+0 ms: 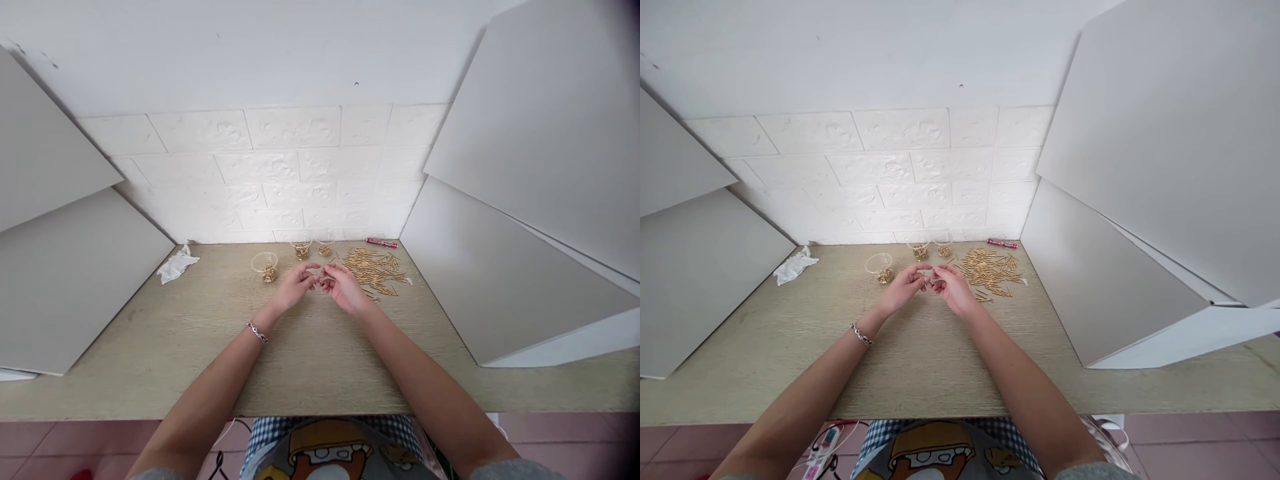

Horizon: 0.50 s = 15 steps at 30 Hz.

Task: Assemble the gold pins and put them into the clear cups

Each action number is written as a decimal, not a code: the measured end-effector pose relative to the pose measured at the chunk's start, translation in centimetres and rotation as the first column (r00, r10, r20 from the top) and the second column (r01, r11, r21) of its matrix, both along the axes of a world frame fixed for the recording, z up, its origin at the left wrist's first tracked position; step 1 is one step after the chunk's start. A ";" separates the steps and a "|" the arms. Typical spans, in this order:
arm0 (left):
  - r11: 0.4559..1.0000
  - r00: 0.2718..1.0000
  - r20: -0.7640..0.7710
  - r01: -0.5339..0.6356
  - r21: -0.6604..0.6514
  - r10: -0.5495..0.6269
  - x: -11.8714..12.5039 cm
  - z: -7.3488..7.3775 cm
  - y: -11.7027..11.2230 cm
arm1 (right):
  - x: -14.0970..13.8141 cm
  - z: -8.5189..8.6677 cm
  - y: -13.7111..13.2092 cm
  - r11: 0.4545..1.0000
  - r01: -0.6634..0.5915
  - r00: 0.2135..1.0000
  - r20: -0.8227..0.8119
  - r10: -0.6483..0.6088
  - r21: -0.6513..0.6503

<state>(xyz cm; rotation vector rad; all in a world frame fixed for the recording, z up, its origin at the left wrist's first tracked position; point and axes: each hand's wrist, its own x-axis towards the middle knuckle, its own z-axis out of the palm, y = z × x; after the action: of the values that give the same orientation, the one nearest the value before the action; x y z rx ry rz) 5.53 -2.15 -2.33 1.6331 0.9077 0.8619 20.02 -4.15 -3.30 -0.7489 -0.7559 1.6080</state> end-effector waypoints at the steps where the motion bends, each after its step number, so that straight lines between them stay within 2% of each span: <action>1: 1.000 1.000 -0.002 0.000 0.000 0.000 0.0 0.0 0.0 | 0.0 0.0 0.0 1.000 -0.001 1.000 -0.013 0.001 0.001; 8: 1.000 0.999 0.035 0.014 -0.011 -0.014 0.0 -0.3 0.2 | -0.2 0.1 -0.2 0.999 -0.026 0.997 -0.069 0.029 0.039; 15: 0.993 0.986 0.166 0.047 -0.109 -0.028 0.3 -0.7 0.2 | -0.5 0.4 -0.6 0.998 -0.049 0.999 -0.022 0.050 0.040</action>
<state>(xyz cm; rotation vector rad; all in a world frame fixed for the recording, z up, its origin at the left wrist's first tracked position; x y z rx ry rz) 5.80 -1.97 -3.00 1.4548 0.7939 0.8896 19.50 -4.78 -2.86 -0.6871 -0.7930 1.6384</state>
